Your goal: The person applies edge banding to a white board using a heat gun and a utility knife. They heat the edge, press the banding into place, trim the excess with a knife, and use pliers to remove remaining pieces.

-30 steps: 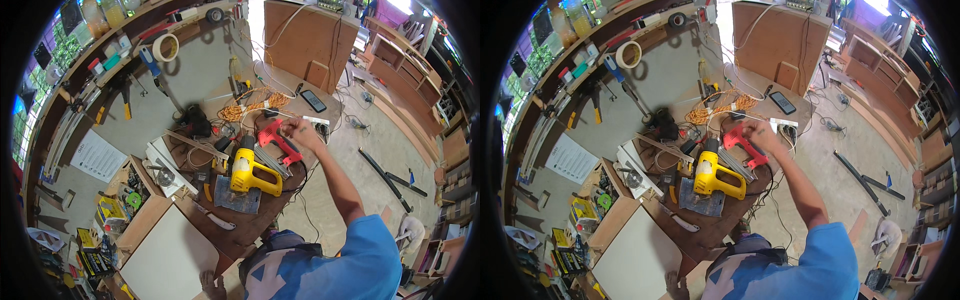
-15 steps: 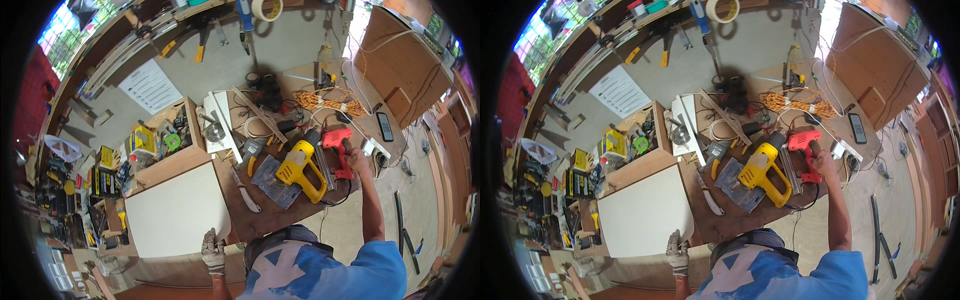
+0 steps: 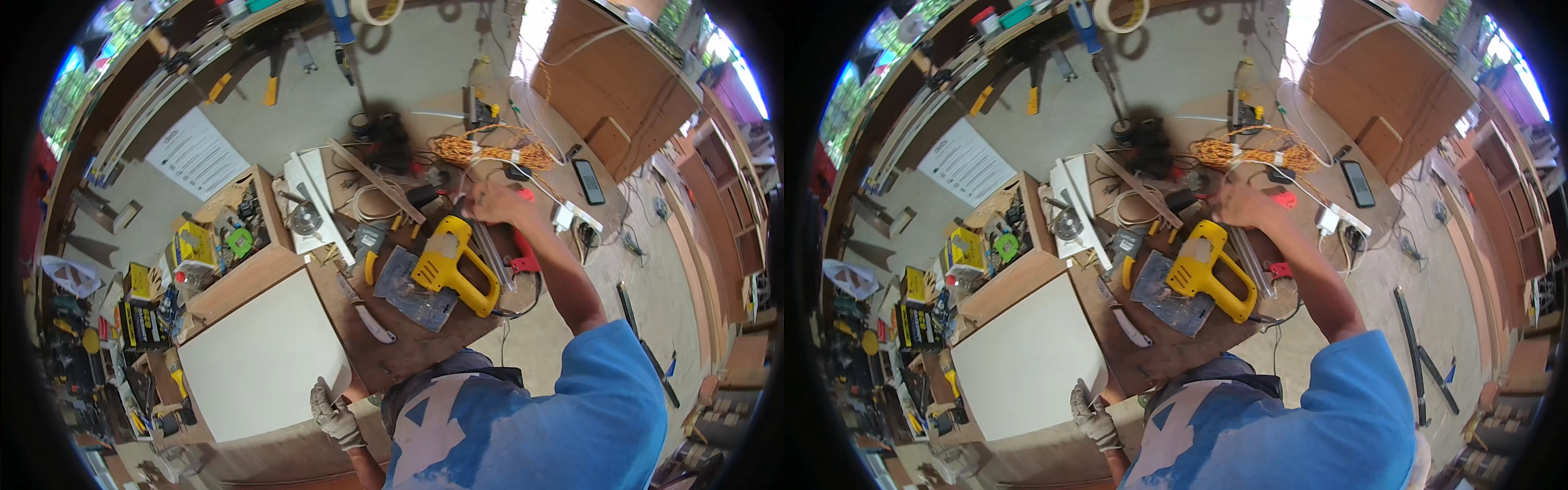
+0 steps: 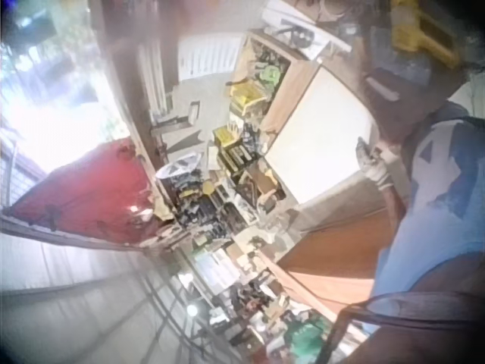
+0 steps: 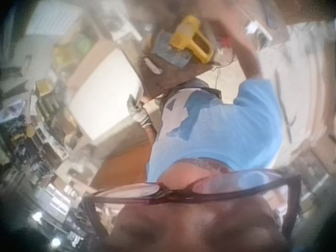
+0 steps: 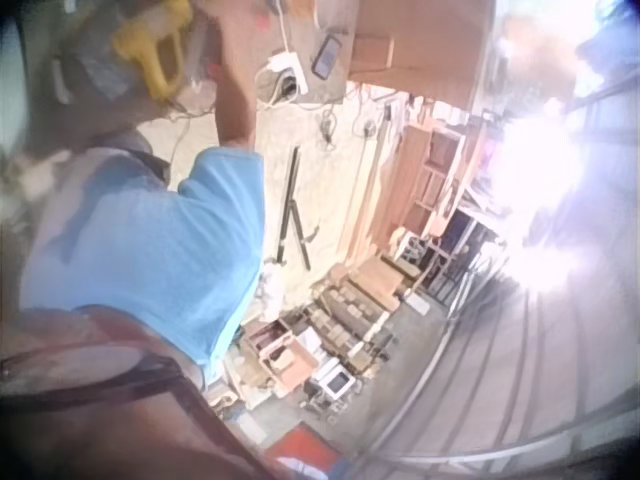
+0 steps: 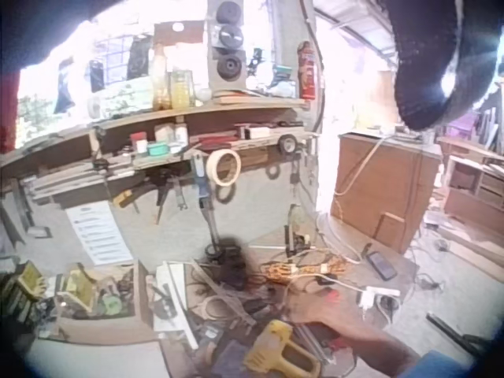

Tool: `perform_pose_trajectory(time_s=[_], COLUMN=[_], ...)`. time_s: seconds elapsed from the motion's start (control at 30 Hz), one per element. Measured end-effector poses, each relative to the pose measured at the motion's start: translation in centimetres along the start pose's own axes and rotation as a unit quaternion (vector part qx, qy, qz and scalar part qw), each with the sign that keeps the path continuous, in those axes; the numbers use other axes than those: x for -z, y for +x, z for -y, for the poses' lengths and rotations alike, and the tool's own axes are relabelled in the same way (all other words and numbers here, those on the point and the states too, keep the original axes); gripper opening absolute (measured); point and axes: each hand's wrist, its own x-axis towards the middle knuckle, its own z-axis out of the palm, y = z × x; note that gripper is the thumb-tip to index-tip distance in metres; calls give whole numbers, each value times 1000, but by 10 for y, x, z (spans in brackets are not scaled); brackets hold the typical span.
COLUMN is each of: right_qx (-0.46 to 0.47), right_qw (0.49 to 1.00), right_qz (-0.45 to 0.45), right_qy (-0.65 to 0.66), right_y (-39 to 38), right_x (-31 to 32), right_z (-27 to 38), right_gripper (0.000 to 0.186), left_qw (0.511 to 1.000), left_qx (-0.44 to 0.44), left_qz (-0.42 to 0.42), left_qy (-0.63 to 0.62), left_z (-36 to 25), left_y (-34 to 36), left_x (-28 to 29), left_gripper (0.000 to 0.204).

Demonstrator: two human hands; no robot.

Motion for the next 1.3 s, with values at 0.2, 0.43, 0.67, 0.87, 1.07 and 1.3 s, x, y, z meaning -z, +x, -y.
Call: perform_pose_trajectory(time_s=[0.2, 0.43, 0.67, 0.87, 1.07, 1.3], right_qx=[207, 302, 345, 415, 482, 687], right_qw=[971, 901, 890, 862, 873, 724], right_qz=[-71, 22, 2, 60, -69, 39], right_qy=[91, 310, 299, 283, -25, 43], right_y=[-39, -115, -88, -51, -16, -61], right_x=[-103, -182, -194, -174, -260, -266], right_z=[-8, 109, 110, 141, 71, 154], right_gripper=[20, 11, 20, 9, 53, 41], left_qw=[990, 982, 887, 930, 839, 840], left_qx=[-52, -40, 283, 332, 450, 410], left_qz=[-85, -146, -364, 148, -59, -280], left_qy=[98, 109, -39, 44, -300, -219], left_z=[20, 19, 38, 151, 29, 20], left_y=[-2, -7, -30, -118, -23, -23], left_x=[-12, -13, -77, -112, -79, -102], left_gripper=[56, 72, 39, 65, 33, 84])
